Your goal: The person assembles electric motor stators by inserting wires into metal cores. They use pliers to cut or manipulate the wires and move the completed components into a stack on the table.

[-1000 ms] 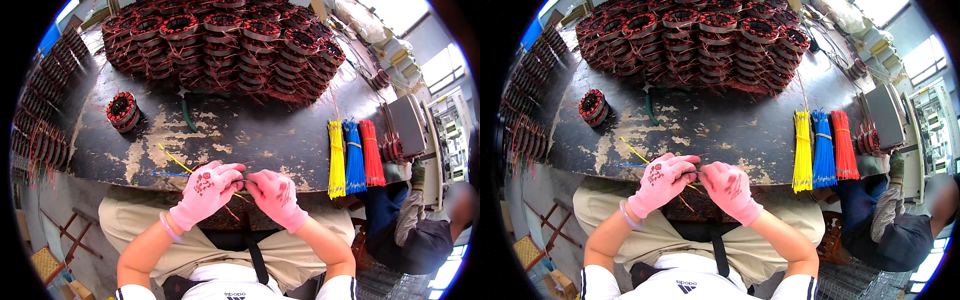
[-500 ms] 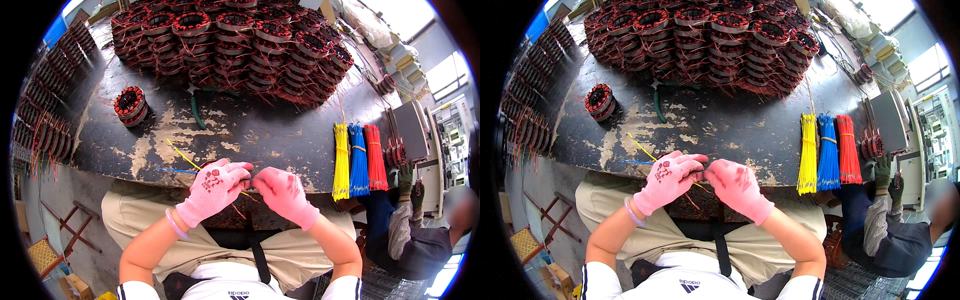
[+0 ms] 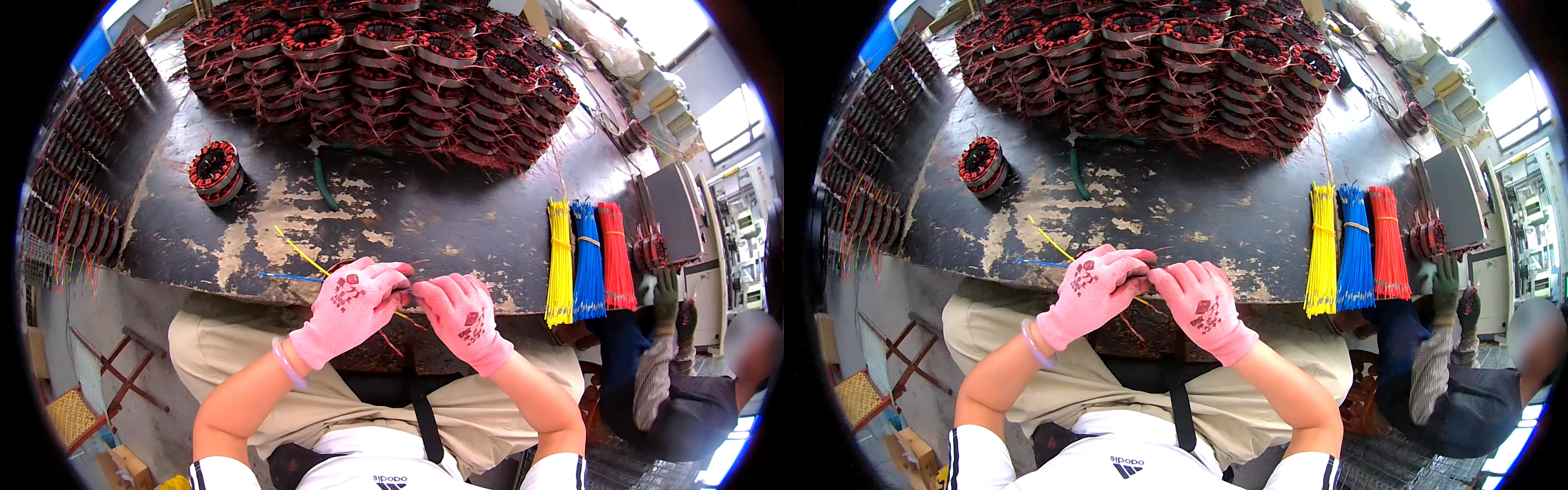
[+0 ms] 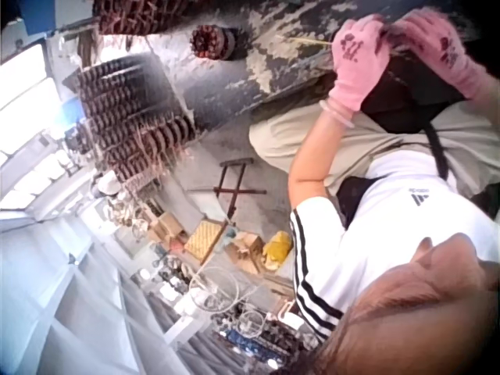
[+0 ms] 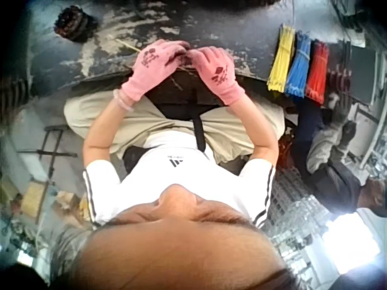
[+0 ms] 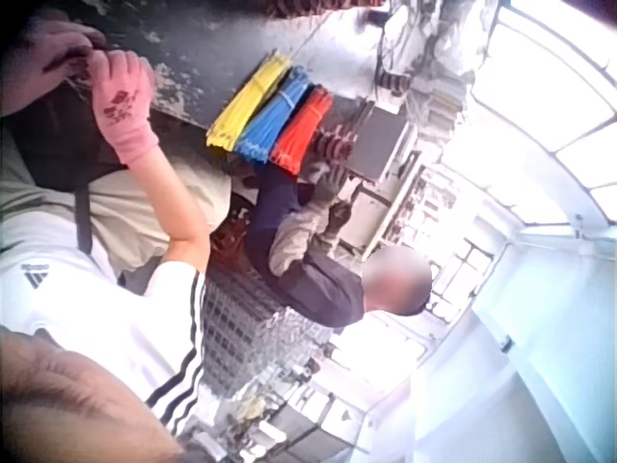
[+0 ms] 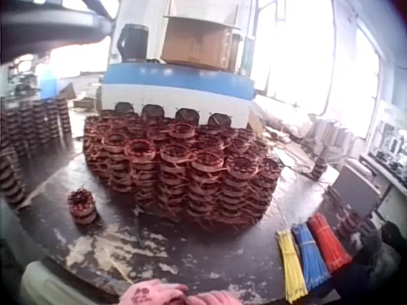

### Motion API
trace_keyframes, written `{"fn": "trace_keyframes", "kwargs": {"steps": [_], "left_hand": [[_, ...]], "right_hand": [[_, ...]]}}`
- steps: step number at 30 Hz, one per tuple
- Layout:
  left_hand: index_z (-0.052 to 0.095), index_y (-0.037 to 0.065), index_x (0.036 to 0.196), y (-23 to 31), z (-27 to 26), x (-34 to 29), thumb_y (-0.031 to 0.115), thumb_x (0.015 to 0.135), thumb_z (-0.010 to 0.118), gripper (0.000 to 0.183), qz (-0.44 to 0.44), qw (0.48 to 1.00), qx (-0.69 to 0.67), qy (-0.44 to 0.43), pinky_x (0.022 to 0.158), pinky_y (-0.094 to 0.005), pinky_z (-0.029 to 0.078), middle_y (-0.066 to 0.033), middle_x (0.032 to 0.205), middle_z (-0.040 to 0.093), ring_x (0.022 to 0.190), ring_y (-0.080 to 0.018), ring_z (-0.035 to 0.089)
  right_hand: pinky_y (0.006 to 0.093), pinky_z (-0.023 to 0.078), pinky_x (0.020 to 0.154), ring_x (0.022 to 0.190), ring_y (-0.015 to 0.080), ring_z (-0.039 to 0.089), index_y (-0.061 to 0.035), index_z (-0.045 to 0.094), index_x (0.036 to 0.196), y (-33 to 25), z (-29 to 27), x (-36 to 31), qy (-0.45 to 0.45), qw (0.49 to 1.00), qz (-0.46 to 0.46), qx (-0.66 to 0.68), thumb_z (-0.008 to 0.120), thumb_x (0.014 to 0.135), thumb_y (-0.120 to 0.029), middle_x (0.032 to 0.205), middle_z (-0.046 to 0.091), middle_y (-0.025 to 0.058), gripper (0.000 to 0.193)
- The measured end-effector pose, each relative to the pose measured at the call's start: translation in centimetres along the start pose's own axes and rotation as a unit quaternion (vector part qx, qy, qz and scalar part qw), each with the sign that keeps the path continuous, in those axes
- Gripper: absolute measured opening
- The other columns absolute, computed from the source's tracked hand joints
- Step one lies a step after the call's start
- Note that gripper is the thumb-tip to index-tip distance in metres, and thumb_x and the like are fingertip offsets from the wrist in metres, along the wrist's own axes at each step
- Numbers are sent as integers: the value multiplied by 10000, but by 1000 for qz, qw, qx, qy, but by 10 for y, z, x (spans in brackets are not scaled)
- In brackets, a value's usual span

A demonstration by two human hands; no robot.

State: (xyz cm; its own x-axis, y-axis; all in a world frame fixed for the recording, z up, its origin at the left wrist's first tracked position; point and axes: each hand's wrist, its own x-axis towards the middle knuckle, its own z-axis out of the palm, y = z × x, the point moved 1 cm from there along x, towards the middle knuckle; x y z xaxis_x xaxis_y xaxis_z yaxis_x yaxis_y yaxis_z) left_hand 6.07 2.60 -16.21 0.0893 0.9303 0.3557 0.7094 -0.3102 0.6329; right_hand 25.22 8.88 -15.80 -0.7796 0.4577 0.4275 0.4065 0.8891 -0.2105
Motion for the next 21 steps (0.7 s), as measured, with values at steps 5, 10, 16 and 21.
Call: {"fn": "trace_keyframes", "kwargs": {"steps": [5, 10, 16, 21], "left_hand": [[695, 91, 993, 2, -1, 0, 150, 835, 735, 173, 9, 1000, 15, -10, 808, -398, 559, -55, 1135, 729, 909, -277, 668], [700, 74, 1074, 4, -19, 2, 125, 870, 704, 211, 20, 999, -4, -48, 899, -402, 545, -73, 1216, 701, 1043, -291, 665], [665, 68, 1219, 12, -39, -2, 27, 913, 619, 312, 40, 991, 124, 17, 1054, -438, 463, -103, 1329, 641, 1206, -325, 597], [637, 59, 1256, -1, -16, -1, 10, 922, 591, 341, -2, 993, 115, -4, 1066, -449, 441, -120, 1300, 635, 1200, -344, 583]], "right_hand": [[367, 501, 719, 818, 214, 623, -152, 673, 1107, -1, -3, 3, -7, 1000, -10, 3, 698, 800, -129, 917, 633, 11, 309], [353, 507, 705, 826, 176, 611, -170, 679, 1108, 7, -2, 6, 7, 997, -76, -16, 695, 813, -170, 888, 592, -25, 296], [338, 510, 718, 864, 172, 609, -182, 661, 1055, 20, 8, 9, -8, 991, -125, -43, 657, 852, -192, 888, 557, -11, 203], [358, 527, 736, 842, 187, 621, -202, 683, 1107, 27, 10, 6, -10, 994, -101, -27, 697, 851, -191, 956, 613, -26, 256]]}}
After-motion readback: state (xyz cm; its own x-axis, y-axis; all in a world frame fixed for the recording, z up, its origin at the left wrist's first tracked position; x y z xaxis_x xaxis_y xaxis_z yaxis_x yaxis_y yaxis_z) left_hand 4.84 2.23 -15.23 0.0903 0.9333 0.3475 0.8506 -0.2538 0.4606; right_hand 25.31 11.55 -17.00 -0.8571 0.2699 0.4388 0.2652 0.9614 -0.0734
